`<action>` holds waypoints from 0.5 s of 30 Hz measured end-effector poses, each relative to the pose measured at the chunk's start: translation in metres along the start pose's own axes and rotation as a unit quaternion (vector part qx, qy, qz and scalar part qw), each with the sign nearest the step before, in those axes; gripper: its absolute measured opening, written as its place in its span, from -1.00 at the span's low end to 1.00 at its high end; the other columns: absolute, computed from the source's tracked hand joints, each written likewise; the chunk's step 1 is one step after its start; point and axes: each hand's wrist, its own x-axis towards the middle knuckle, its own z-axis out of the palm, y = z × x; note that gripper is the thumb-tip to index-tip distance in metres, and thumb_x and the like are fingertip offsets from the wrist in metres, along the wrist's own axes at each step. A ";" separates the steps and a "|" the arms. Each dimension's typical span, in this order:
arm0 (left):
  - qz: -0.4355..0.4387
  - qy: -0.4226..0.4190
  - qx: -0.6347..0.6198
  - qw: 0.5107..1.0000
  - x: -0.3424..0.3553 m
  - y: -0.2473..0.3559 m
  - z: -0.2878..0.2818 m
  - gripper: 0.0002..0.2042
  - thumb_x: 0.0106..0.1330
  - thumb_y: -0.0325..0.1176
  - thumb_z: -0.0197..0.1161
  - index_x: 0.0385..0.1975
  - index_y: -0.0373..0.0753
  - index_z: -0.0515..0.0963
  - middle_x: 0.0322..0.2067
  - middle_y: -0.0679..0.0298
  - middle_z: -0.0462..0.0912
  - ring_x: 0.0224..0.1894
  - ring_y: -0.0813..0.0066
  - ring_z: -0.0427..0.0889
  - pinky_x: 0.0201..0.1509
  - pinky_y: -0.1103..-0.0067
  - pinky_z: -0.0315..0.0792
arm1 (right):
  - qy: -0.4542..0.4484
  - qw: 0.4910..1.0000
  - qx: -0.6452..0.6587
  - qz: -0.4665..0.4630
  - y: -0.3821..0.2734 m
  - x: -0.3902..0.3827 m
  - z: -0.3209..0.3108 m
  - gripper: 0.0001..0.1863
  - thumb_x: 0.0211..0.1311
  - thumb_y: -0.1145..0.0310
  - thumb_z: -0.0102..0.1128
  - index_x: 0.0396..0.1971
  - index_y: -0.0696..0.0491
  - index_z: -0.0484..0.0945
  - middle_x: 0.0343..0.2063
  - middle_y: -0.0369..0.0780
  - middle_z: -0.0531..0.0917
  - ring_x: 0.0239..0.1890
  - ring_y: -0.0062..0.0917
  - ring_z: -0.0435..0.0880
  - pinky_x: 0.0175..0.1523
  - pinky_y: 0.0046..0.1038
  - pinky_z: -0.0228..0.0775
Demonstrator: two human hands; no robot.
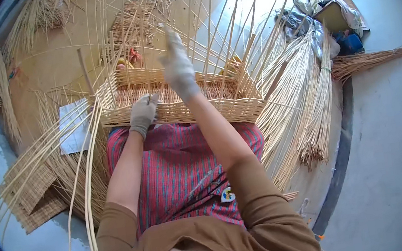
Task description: The person is weaving a wicker basket using long reeds or straw and measuring the progress with a tape measure.
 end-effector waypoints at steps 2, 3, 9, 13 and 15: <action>-0.026 -0.036 -0.042 0.998 0.020 -0.018 0.008 -0.58 0.36 0.04 0.08 -0.26 -0.24 0.63 -0.30 -0.03 0.67 -0.20 0.04 0.68 -0.13 0.31 0.49 | -0.096 0.944 0.259 0.182 -0.008 0.012 0.010 -0.49 0.34 0.45 0.06 0.28 -0.05 0.26 0.10 -0.10 0.57 -0.14 -0.31 0.68 -0.03 -0.35 0.52; -0.064 -0.064 -0.043 0.995 0.011 -0.007 -0.004 -0.59 0.36 0.04 0.09 -0.28 -0.24 0.63 -0.33 -0.01 0.68 -0.23 0.08 0.69 -0.15 0.32 0.49 | -0.166 0.885 0.302 0.314 0.006 -0.005 -0.003 -0.29 0.32 0.55 0.02 0.44 -0.11 0.06 0.11 -0.04 0.53 -0.08 -0.51 0.60 -0.12 -0.46 0.54; 0.064 0.029 -0.043 0.997 0.013 -0.021 -0.012 -0.76 0.19 -0.08 0.36 -0.43 -0.13 0.64 -0.48 0.20 0.69 -0.39 0.29 0.67 -0.22 0.40 0.49 | -0.002 0.775 0.428 0.465 0.049 -0.149 -0.076 -0.88 0.47 0.30 0.00 -0.09 -0.06 0.40 -0.28 -0.19 0.72 -0.39 -0.60 0.66 -0.46 -0.64 0.36; 0.246 0.252 0.015 0.936 -0.007 -0.026 0.006 -0.53 0.24 -0.35 0.33 0.14 -0.20 0.37 -0.03 0.06 0.57 -0.16 0.25 0.66 -0.02 0.43 0.51 | -0.019 0.762 0.430 0.483 0.057 -0.138 -0.077 -0.86 0.44 0.25 0.08 -0.16 -0.04 0.49 -0.33 -0.26 0.73 -0.35 -0.61 0.68 -0.46 -0.57 0.45; 0.133 0.265 -0.161 0.941 -0.033 -0.015 0.030 -0.59 0.30 -0.46 0.20 0.15 -0.21 0.38 -0.02 0.05 0.55 -0.13 0.17 0.64 0.02 0.40 0.50 | 0.041 0.751 0.441 0.491 0.056 -0.153 -0.073 -0.84 0.44 0.25 0.09 -0.16 0.01 0.47 -0.34 -0.20 0.74 -0.47 -0.60 0.68 -0.48 -0.54 0.45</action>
